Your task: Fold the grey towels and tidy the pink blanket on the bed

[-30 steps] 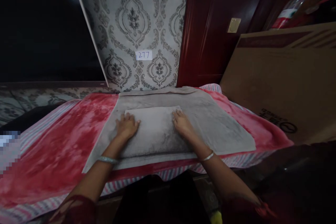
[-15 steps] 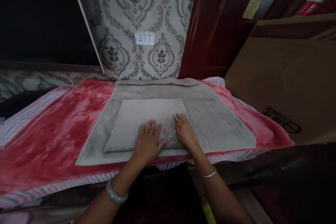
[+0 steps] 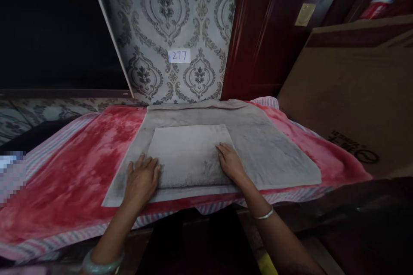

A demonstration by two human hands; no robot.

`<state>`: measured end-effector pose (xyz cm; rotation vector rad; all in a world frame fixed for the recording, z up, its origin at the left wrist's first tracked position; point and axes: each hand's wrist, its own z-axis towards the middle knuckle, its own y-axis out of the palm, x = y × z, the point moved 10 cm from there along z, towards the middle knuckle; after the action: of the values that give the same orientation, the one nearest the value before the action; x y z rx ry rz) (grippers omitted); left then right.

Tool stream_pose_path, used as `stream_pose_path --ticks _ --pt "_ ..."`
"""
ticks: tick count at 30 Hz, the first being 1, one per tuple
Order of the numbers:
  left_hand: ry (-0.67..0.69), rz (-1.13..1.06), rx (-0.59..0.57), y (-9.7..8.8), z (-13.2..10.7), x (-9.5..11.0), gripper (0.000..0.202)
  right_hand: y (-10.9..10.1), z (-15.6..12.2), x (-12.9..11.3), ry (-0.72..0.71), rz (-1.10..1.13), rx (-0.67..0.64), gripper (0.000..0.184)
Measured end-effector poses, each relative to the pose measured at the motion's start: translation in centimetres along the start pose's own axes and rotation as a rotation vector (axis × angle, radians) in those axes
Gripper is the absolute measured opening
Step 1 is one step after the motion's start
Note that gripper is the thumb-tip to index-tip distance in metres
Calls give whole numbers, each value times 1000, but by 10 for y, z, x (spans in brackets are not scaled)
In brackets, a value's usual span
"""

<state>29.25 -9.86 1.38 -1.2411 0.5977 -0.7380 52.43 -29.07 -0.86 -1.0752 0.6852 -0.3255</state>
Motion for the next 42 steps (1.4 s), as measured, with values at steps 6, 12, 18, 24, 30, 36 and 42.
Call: stream_pose_path --ticks 6,12,18,24,30,36,42 --pt "242 -190 -72 -11 76 96 54 -26 64 -13 5 -66 20 60" --pt "324 -234 -124 5 135 159 56 7 91 -13 38 -221 -77 52" --pt "318 -213 -59 40 131 158 58 29 85 -2 27 -239 -103 53" --pt "257 -170 -89 44 146 102 66 31 85 0 20 -272 -97 54" --pt "-36 -202 -70 45 157 4 56 34 85 1 27 -276 -93 54" --pt "-172 -236 56 40 158 -24 49 34 86 -1 21 -289 -88 55" --pt "-310 -269 113 38 156 -48 51 33 87 -3 28 -259 -88 54"
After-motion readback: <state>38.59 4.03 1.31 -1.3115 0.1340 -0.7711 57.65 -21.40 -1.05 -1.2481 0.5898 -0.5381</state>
